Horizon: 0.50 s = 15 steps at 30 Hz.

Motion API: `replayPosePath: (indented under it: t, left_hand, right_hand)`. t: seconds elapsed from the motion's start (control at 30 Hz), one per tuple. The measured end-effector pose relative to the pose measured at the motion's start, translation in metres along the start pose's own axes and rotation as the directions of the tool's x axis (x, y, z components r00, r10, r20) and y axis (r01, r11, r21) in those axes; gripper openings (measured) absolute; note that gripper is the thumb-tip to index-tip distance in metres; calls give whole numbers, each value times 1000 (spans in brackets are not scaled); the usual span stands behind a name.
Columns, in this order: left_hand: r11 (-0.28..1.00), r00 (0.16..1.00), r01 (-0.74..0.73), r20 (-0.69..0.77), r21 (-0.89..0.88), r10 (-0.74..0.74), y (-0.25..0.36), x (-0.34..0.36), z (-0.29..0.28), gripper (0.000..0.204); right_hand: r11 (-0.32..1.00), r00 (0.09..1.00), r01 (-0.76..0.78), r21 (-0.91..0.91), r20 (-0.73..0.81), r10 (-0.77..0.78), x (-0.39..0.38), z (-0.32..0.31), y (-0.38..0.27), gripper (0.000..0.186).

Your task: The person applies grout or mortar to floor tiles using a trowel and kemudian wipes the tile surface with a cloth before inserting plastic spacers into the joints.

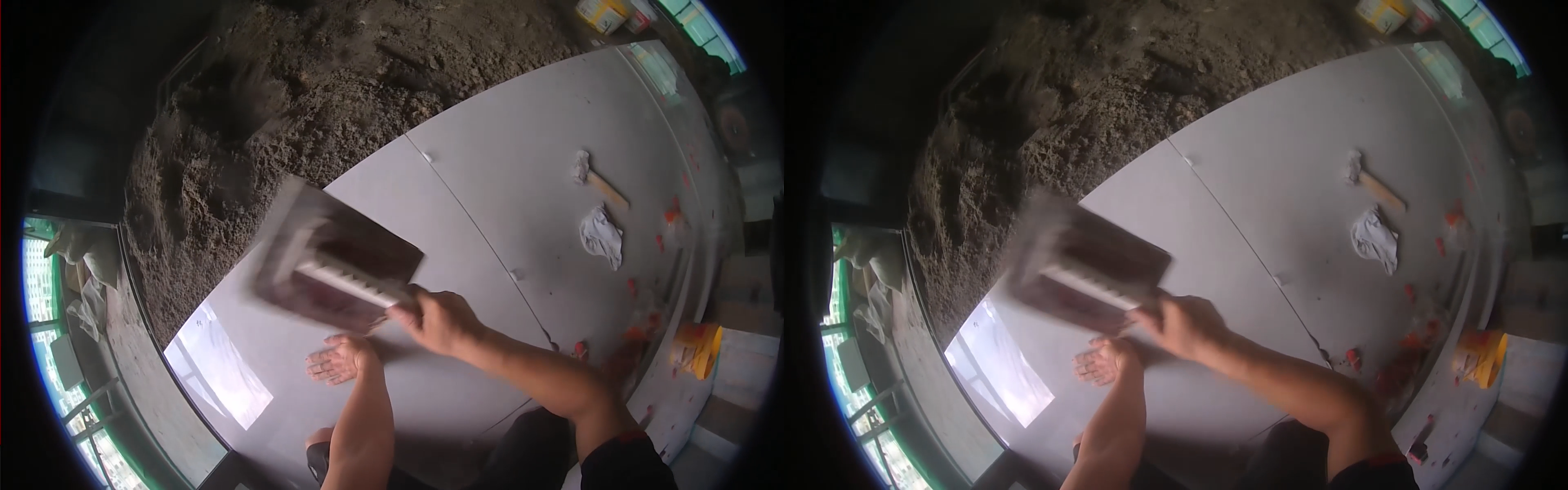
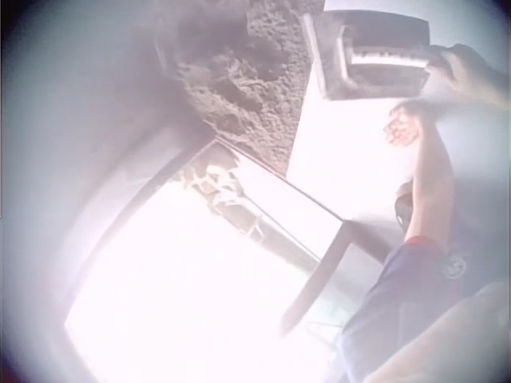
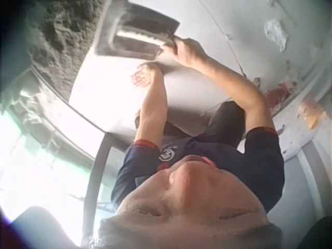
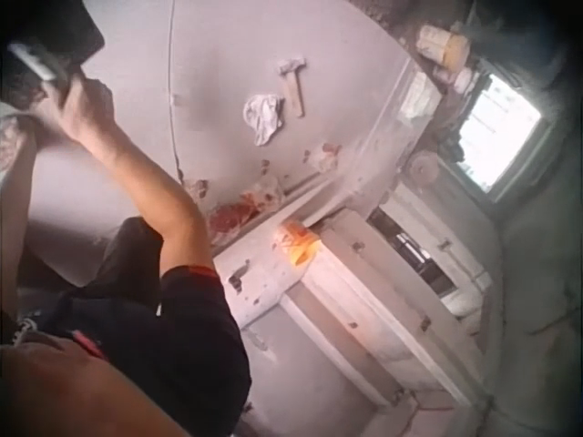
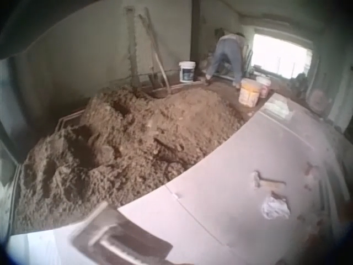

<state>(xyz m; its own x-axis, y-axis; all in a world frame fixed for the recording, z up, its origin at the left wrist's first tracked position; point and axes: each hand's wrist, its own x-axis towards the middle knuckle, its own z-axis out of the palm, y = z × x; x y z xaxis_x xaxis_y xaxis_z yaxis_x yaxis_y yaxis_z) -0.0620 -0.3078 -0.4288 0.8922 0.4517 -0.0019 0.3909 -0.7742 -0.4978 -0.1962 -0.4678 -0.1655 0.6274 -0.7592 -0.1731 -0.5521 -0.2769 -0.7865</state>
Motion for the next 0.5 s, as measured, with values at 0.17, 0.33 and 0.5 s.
replayPosePath:
  t: [0.17,0.33,0.5]
  left_hand:
    - [920,998,-53,-5,-388,55,-11,-29,-37,71]
    - [999,988,13,-156,-49,-20,0,-12,-18,71]
    - [975,992,-4,-123,-220,-24,-5,-10,-27,71]
  right_hand:
    - [903,856,-390,-181,290,428,13,1,80,62]
    - [965,924,-257,50,305,230,37,-22,-41,54]
    - [995,999,27,100,20,-29,22,-5,-32,43]
